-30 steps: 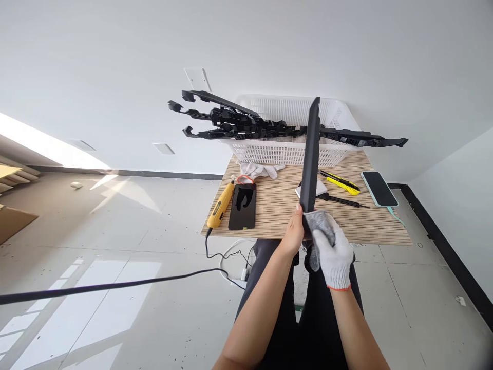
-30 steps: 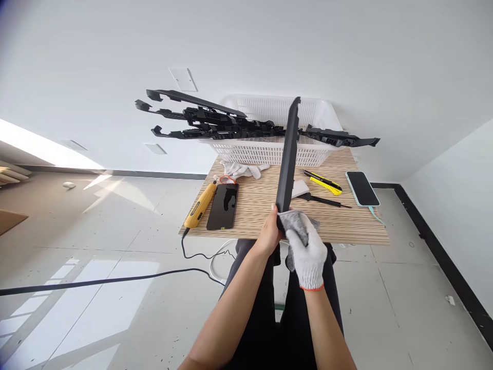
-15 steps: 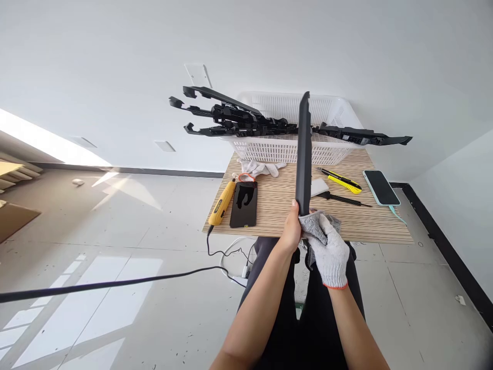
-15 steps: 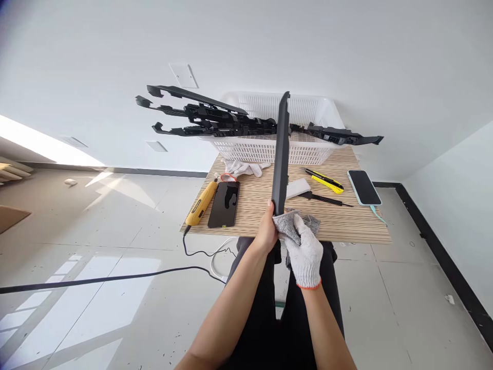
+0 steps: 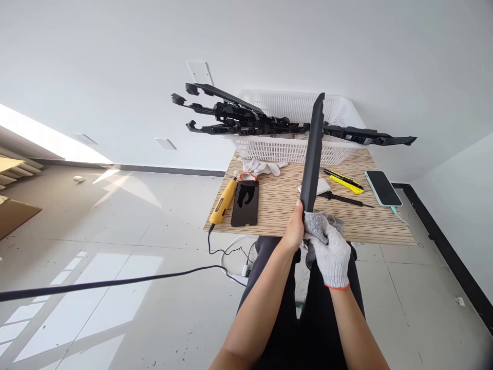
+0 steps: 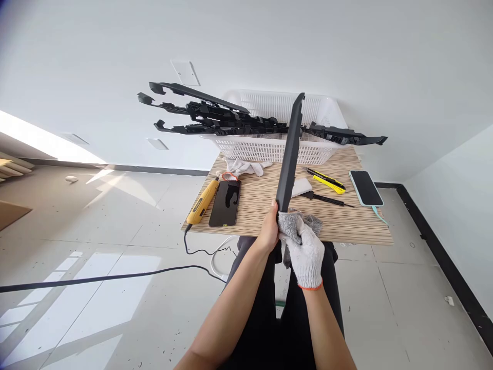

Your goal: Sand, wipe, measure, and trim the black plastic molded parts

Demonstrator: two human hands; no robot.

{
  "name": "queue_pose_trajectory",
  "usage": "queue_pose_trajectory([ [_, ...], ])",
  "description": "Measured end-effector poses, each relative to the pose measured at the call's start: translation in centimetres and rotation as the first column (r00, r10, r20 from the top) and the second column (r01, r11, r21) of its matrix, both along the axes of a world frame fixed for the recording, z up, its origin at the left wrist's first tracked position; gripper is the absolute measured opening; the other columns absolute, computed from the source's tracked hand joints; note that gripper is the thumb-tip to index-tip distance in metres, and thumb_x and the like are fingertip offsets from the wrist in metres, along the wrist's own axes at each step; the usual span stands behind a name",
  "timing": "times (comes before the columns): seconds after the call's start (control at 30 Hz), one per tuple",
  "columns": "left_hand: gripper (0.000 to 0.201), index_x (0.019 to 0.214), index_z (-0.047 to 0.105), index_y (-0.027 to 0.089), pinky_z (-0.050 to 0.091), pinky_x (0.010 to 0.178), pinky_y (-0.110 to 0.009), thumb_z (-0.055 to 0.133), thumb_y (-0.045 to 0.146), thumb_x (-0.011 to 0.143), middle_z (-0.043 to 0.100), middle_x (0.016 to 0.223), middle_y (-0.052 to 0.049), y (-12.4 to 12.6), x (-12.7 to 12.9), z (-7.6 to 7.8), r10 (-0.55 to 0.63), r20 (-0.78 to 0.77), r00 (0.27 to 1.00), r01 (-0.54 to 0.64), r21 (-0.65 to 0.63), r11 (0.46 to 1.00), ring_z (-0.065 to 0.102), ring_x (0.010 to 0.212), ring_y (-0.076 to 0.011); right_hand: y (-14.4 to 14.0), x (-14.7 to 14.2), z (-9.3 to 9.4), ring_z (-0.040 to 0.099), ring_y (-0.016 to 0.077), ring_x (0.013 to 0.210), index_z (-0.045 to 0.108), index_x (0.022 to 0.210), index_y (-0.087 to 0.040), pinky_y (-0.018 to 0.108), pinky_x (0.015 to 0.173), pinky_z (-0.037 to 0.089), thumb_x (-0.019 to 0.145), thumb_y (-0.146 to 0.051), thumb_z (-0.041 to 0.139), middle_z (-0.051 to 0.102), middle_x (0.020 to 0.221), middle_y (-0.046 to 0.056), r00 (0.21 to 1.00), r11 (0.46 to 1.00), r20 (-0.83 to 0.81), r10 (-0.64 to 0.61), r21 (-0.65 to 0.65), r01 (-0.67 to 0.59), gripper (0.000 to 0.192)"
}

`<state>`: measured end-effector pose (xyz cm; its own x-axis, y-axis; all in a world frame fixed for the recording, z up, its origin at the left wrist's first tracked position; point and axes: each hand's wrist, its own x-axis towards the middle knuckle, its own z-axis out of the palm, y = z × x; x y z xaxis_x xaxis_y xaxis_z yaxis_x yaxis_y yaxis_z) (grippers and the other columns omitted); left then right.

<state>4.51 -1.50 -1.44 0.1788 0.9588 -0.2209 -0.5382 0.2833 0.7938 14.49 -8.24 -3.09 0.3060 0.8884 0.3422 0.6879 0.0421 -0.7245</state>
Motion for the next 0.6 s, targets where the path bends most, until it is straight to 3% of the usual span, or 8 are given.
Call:
queue_pose_trajectory([
  [0.13, 0.067, 0.065, 0.065, 0.018, 0.053, 0.078, -0.031, 0.047, 0.08, 0.083, 0.071, 0.074, -0.008, 0.4, 0.0, 0.5, 0.019, 0.074, 0.997, -0.017, -0.022, 1.0, 0.07, 0.077, -0.0206, -0.3, 0.1, -1.0, 0.073, 0.0244, 0.104, 0.077, 0.112, -0.021, 0.034, 0.094, 0.058, 0.093, -0.045, 0.062, 0.077, 0.107, 0.007, 1.0, 0.993, -0.007, -0.022, 0.119, 0.022, 0.034],
  [0.3, 0.066, 0.072, 0.067, 0.017, 0.053, 0.08, -0.031, 0.042, 0.076, 0.089, 0.071, 0.075, -0.007, -0.1, 0.3, 0.5, 0.041, 0.007, 0.999, -0.041, 0.027, 0.999, 0.068, 0.075, -0.0186, -0.7, 0.6, -0.4, 0.072, 0.0277, 0.106, 0.071, 0.123, -0.019, 0.042, 0.093, 0.059, 0.098, -0.036, 0.053, 0.074, 0.117, 0.011, 0.975, 0.932, 0.155, -0.157, 0.35, 0.095, 0.036],
  [0.37, 0.066, 0.079, 0.07, 0.017, 0.053, 0.087, -0.034, 0.037, 0.073, 0.093, 0.074, 0.082, -0.008, -0.4, 0.3, 0.3, 0.019, -0.077, 0.997, -0.015, 0.059, 0.998, 0.07, 0.086, -0.022, -0.6, 0.4, 0.8, 0.065, 0.0291, 0.122, 0.063, 0.136, -0.019, 0.045, 0.101, 0.055, 0.099, -0.034, 0.049, 0.067, 0.131, 0.012, 0.97, 0.921, 0.222, -0.104, 0.389, 0.01, 0.042],
  [0.47, 0.051, 0.097, 0.072, 0.016, 0.047, 0.105, -0.038, 0.045, 0.059, 0.096, 0.075, 0.108, -0.01, -0.6, 0.0, 0.1, 0.033, -0.192, 0.981, -0.007, 0.132, 0.991, 0.066, 0.114, -0.0261, 0.5, -0.5, 2.5, 0.044, 0.0288, 0.144, 0.05, 0.149, -0.019, 0.048, 0.114, 0.045, 0.1, -0.034, 0.045, 0.053, 0.149, 0.01, 0.904, 0.93, 0.414, 0.103, 0.283, -0.236, 0.051],
  [0.53, 0.036, 0.106, 0.07, 0.017, 0.043, 0.111, -0.038, 0.055, 0.048, 0.094, 0.072, 0.122, -0.011, -0.5, -0.3, 0.1, 0.051, -0.232, 0.971, -0.014, 0.159, 0.987, 0.059, 0.126, -0.0272, 1.7, -1.2, 3.1, 0.039, 0.0275, 0.147, 0.047, 0.151, -0.016, 0.046, 0.117, 0.041, 0.101, -0.034, 0.042, 0.048, 0.153, 0.012, 0.849, 0.955, 0.513, 0.126, 0.169, -0.244, 0.053],
  [0.6, 0.03, 0.106, 0.071, 0.017, 0.043, 0.111, -0.04, 0.059, 0.04, 0.092, 0.071, 0.123, -0.012, -0.3, -0.4, 0.2, 0.034, -0.242, 0.97, 0.007, 0.163, 0.987, 0.058, 0.127, -0.0292, 3.2, -1.7, 3.6, 0.039, 0.0258, 0.147, 0.045, 0.151, -0.012, 0.042, 0.119, 0.039, 0.102, -0.032, 0.04, 0.045, 0.155, 0.014, 0.817, 0.98, 0.566, 0.111, 0.076, -0.186, 0.054],
])
